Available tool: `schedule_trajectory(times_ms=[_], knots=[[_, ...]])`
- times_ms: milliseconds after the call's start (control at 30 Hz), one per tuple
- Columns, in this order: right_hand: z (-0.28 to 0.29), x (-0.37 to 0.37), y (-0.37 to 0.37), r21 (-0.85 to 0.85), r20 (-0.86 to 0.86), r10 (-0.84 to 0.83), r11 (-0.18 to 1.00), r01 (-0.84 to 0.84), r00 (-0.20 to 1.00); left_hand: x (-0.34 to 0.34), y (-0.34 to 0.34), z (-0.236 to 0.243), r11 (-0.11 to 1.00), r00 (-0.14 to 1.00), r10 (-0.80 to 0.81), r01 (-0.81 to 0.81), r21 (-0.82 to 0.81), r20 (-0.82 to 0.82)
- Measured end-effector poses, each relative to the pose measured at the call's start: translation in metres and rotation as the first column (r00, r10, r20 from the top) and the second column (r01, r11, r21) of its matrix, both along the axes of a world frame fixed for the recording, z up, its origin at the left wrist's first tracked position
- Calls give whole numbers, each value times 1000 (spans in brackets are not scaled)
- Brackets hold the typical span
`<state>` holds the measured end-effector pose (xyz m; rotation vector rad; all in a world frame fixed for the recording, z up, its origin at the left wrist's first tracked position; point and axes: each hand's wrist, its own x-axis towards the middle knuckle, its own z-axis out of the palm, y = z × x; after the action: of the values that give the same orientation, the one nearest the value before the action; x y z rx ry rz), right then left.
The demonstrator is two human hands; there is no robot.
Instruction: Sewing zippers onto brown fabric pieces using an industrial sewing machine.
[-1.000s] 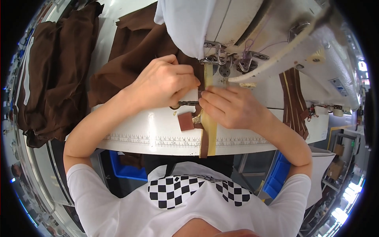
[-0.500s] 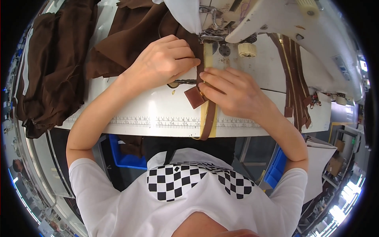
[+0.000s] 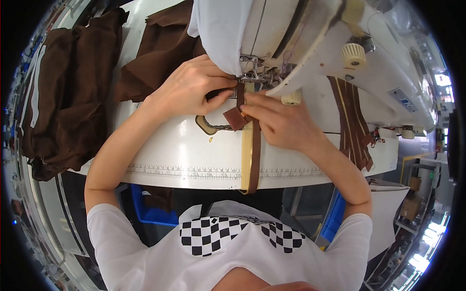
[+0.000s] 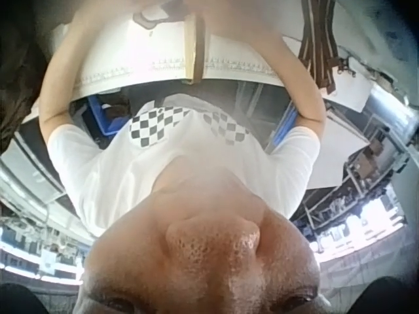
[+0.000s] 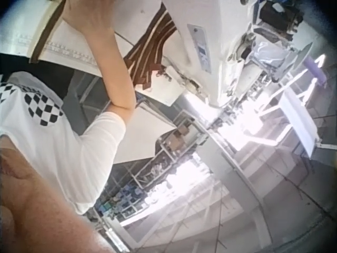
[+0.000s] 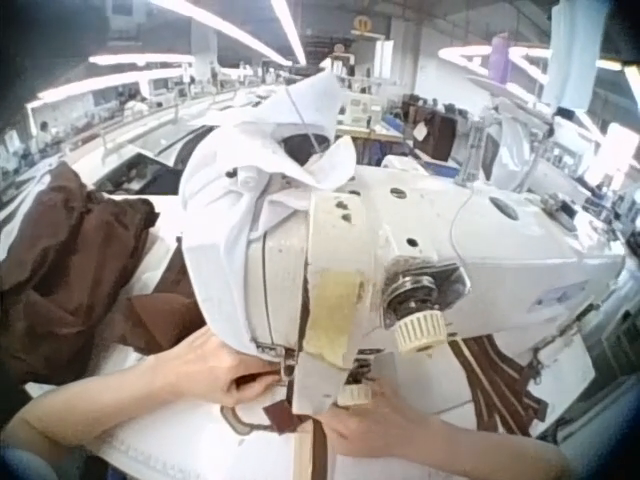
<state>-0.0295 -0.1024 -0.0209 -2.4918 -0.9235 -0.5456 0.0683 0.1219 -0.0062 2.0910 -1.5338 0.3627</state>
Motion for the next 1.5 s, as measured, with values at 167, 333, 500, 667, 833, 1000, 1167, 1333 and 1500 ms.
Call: schedule_trajectory(times_ms=[167, 333, 500, 667, 833, 1000, 1167, 1333, 1500], knots=[[-20, 6, -2, 504, -519, -33, 796, 337, 854, 6, 2, -3, 1000, 999, 22, -22, -6, -28], [5, -9, 6, 787, -616, 423, 366, 496, 665, 19, 25, 0, 976, 954, 200, -214, 42, 224], [3, -25, 22, 133, -376, -178, 961, 243, 909, -28, 12, -1, 999, 998, -35, 34, -26, -48], [1, -11, 18, 172, -337, -149, 961, 216, 930, -6, 15, -2, 1000, 999, -11, 12, -25, 41], [-2, -6, 17, 79, -253, -159, 980, 184, 954, 8, 5, -10, 999, 955, 12, -21, 30, 295], [3, -8, 22, 5, -97, -90, 996, 90, 991, -1, 11, -17, 975, 967, 165, -190, 118, 193], [11, -22, 22, -182, -39, -191, 966, 181, 981, 32, 6, 34, 963, 936, 271, -264, 61, -227], [13, -48, 47, -84, -50, -99, 992, 95, 994, 183, -26, 25, 845, 774, 498, -535, -17, 391], [23, -72, 52, -61, -123, 79, 994, -87, 989, 247, -30, -5, 931, 946, 84, -187, 314, 314]])
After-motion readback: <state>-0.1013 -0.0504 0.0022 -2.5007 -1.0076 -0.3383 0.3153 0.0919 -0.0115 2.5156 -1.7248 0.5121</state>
